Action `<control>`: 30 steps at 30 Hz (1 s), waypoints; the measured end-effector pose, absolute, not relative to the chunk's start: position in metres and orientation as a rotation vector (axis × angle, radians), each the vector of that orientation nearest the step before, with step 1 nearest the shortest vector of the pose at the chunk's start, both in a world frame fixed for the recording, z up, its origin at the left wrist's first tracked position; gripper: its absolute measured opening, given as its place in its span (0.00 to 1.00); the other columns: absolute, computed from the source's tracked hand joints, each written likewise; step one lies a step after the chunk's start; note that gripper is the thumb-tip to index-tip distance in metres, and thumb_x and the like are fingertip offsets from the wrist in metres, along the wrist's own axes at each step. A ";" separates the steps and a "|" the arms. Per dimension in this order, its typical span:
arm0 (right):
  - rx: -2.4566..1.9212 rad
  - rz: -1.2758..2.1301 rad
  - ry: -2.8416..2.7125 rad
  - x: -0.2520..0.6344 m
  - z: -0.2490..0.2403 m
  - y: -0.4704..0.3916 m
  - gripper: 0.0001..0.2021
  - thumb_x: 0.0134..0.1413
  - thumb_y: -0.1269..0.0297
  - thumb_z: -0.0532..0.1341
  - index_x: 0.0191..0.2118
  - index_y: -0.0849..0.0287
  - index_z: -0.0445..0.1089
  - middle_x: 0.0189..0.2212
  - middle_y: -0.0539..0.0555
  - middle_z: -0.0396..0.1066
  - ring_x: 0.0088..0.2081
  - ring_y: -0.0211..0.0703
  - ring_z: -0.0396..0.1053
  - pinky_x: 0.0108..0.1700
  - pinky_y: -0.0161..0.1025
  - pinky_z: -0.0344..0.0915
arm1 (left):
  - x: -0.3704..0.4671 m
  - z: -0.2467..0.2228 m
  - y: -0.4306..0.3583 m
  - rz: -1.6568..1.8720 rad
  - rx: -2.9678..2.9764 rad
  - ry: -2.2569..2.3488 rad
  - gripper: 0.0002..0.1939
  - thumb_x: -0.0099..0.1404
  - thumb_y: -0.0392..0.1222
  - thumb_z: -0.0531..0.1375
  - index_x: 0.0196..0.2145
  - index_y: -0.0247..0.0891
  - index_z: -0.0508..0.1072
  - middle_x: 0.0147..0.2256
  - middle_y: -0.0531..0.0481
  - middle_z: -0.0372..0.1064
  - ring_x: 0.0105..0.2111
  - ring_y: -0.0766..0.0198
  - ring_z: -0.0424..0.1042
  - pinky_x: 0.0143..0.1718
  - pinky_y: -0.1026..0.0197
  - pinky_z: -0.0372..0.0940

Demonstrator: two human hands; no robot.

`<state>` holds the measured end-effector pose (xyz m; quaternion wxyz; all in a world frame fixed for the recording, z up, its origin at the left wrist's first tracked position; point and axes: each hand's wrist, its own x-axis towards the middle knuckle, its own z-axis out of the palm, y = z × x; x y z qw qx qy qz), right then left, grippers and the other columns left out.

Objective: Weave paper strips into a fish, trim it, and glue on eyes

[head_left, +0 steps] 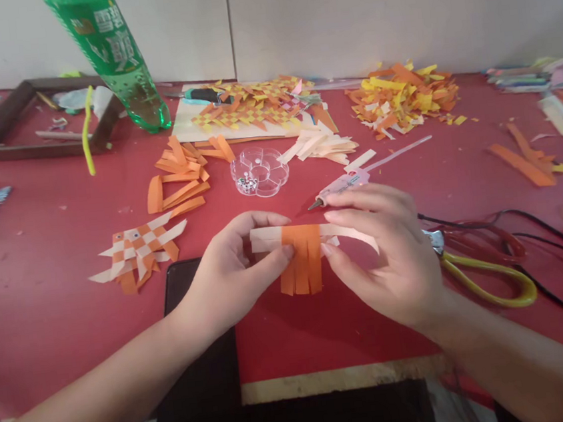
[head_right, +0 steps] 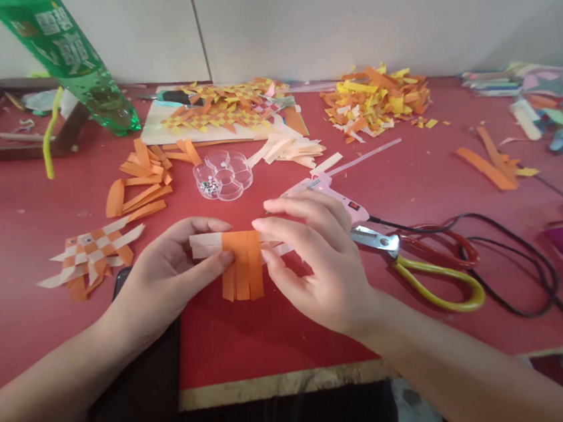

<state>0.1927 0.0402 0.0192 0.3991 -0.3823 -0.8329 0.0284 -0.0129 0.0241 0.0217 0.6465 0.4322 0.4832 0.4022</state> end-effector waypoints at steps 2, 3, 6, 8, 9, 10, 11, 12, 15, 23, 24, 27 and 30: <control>-0.982 0.021 -2.084 0.193 0.020 0.041 0.21 0.49 0.75 0.65 0.49 0.49 0.67 0.48 0.58 0.71 0.52 0.57 0.68 0.55 0.59 0.65 | -0.013 0.022 0.024 0.916 0.986 1.114 0.11 0.62 0.43 0.65 0.43 0.42 0.70 0.32 0.55 0.71 0.29 0.70 0.69 0.29 0.69 0.64; -0.984 0.015 -2.073 0.193 0.020 0.041 0.21 0.49 0.75 0.65 0.49 0.48 0.68 0.48 0.58 0.71 0.52 0.58 0.67 0.55 0.60 0.65 | -0.013 0.022 0.025 0.918 0.988 1.121 0.11 0.62 0.43 0.65 0.43 0.42 0.70 0.32 0.55 0.72 0.30 0.70 0.69 0.29 0.69 0.64; -0.986 0.174 -2.003 0.193 0.019 0.038 0.25 0.50 0.76 0.64 0.53 0.48 0.66 0.46 0.57 0.72 0.51 0.55 0.69 0.56 0.59 0.66 | -0.012 0.020 0.025 0.925 0.993 1.136 0.12 0.62 0.43 0.65 0.43 0.41 0.71 0.32 0.55 0.71 0.29 0.69 0.69 0.29 0.69 0.64; -1.021 0.434 -1.881 0.192 0.017 0.034 0.28 0.53 0.75 0.63 0.57 0.46 0.62 0.42 0.55 0.72 0.46 0.51 0.71 0.50 0.54 0.71 | -0.012 0.020 0.025 0.928 0.989 1.141 0.13 0.62 0.43 0.65 0.44 0.42 0.70 0.32 0.55 0.70 0.29 0.69 0.69 0.28 0.69 0.63; -1.035 0.558 -1.811 0.192 0.016 0.032 0.30 0.54 0.75 0.63 0.59 0.45 0.59 0.41 0.54 0.72 0.43 0.49 0.72 0.46 0.51 0.74 | -0.012 0.020 0.025 0.928 0.984 1.140 0.14 0.62 0.43 0.65 0.44 0.42 0.70 0.32 0.55 0.71 0.29 0.68 0.70 0.28 0.68 0.63; -1.041 0.648 -1.753 0.192 0.015 0.030 0.31 0.54 0.74 0.63 0.60 0.44 0.57 0.40 0.53 0.72 0.42 0.48 0.72 0.43 0.48 0.75 | -0.012 0.019 0.025 0.930 0.980 1.136 0.15 0.62 0.43 0.65 0.45 0.42 0.69 0.32 0.55 0.71 0.30 0.68 0.70 0.29 0.68 0.64; -1.046 0.693 -1.724 0.192 0.014 0.029 0.31 0.54 0.74 0.64 0.60 0.43 0.57 0.39 0.53 0.71 0.41 0.47 0.72 0.40 0.46 0.76 | -0.013 0.019 0.025 0.931 0.980 1.130 0.15 0.61 0.43 0.65 0.45 0.43 0.69 0.32 0.55 0.71 0.30 0.68 0.70 0.29 0.68 0.64; -1.052 0.688 -1.723 0.192 0.013 0.029 0.31 0.53 0.74 0.64 0.60 0.44 0.58 0.40 0.53 0.70 0.42 0.47 0.72 0.39 0.45 0.76 | -0.013 0.019 0.025 0.931 0.985 1.125 0.15 0.61 0.43 0.65 0.45 0.43 0.69 0.33 0.55 0.72 0.30 0.68 0.71 0.29 0.68 0.64; -1.058 0.537 -1.819 0.194 0.012 0.031 0.25 0.53 0.74 0.64 0.55 0.46 0.64 0.41 0.52 0.70 0.42 0.44 0.71 0.42 0.43 0.76 | -0.013 0.019 0.025 0.920 1.012 1.121 0.14 0.62 0.43 0.65 0.44 0.43 0.69 0.32 0.55 0.73 0.30 0.69 0.71 0.29 0.69 0.65; -1.079 0.471 -2.062 0.193 0.017 0.035 0.14 0.55 0.69 0.63 0.48 0.52 0.69 0.41 0.54 0.74 0.39 0.45 0.74 0.45 0.47 0.73 | -0.012 0.019 0.025 0.905 1.070 1.120 0.15 0.60 0.41 0.66 0.44 0.41 0.69 0.32 0.54 0.72 0.30 0.67 0.73 0.29 0.67 0.66; -1.102 0.557 -2.031 0.193 0.016 0.034 0.14 0.56 0.68 0.63 0.48 0.52 0.69 0.41 0.54 0.74 0.40 0.44 0.74 0.45 0.45 0.73 | -0.012 0.019 0.025 0.897 1.070 1.125 0.15 0.60 0.41 0.66 0.44 0.41 0.69 0.31 0.55 0.72 0.29 0.67 0.72 0.28 0.68 0.65; -1.154 0.813 -1.907 0.194 0.014 0.031 0.14 0.58 0.67 0.62 0.49 0.52 0.69 0.39 0.52 0.74 0.40 0.42 0.73 0.42 0.40 0.73 | -0.011 0.019 0.025 0.868 1.042 1.110 0.17 0.58 0.40 0.67 0.44 0.42 0.69 0.28 0.56 0.69 0.27 0.68 0.70 0.28 0.68 0.64; -1.157 0.997 -1.829 0.193 0.014 0.029 0.13 0.59 0.67 0.61 0.49 0.51 0.68 0.35 0.50 0.71 0.37 0.38 0.72 0.36 0.33 0.73 | -0.011 0.020 0.024 0.832 1.052 1.088 0.18 0.58 0.39 0.67 0.45 0.43 0.68 0.27 0.58 0.67 0.27 0.69 0.69 0.30 0.68 0.65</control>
